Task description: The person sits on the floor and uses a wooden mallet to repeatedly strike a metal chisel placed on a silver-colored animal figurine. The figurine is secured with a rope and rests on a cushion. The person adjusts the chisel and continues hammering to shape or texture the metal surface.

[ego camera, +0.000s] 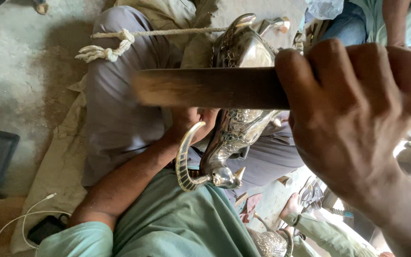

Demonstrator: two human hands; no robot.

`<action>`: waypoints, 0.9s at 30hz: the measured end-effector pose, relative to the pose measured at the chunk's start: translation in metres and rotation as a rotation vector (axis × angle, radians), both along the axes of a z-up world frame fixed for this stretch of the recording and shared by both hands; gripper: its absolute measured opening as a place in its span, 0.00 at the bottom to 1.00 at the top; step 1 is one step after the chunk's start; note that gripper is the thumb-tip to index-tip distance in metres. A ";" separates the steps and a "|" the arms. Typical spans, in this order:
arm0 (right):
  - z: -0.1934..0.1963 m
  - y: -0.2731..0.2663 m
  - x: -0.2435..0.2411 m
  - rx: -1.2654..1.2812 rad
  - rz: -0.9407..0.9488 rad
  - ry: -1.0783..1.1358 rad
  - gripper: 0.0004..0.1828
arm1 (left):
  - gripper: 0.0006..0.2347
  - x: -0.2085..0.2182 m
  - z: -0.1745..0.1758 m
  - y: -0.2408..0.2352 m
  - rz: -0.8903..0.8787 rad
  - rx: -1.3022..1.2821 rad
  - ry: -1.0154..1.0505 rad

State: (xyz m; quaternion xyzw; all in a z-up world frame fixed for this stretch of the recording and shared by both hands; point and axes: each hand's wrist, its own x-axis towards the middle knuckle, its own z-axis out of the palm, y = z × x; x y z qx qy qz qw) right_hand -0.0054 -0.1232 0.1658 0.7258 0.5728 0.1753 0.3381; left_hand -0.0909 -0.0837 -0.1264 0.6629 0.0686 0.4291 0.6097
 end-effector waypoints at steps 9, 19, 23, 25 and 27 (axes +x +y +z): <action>0.000 0.009 -0.006 0.052 -0.197 0.238 0.06 | 0.04 0.001 -0.006 -0.006 -0.083 -0.046 -0.011; 0.005 0.018 -0.013 0.013 -0.083 0.057 0.05 | 0.06 0.004 -0.007 -0.003 -0.061 -0.105 0.029; 0.011 0.012 -0.016 0.001 -0.144 0.068 0.04 | 0.08 0.007 -0.013 -0.007 0.068 0.091 -0.027; 0.010 0.012 -0.016 0.004 -0.125 0.045 0.05 | 0.08 0.006 -0.016 -0.007 0.093 0.057 -0.017; 0.006 0.009 -0.016 0.147 -0.186 0.256 0.03 | 0.09 0.004 -0.020 -0.010 0.075 0.053 -0.014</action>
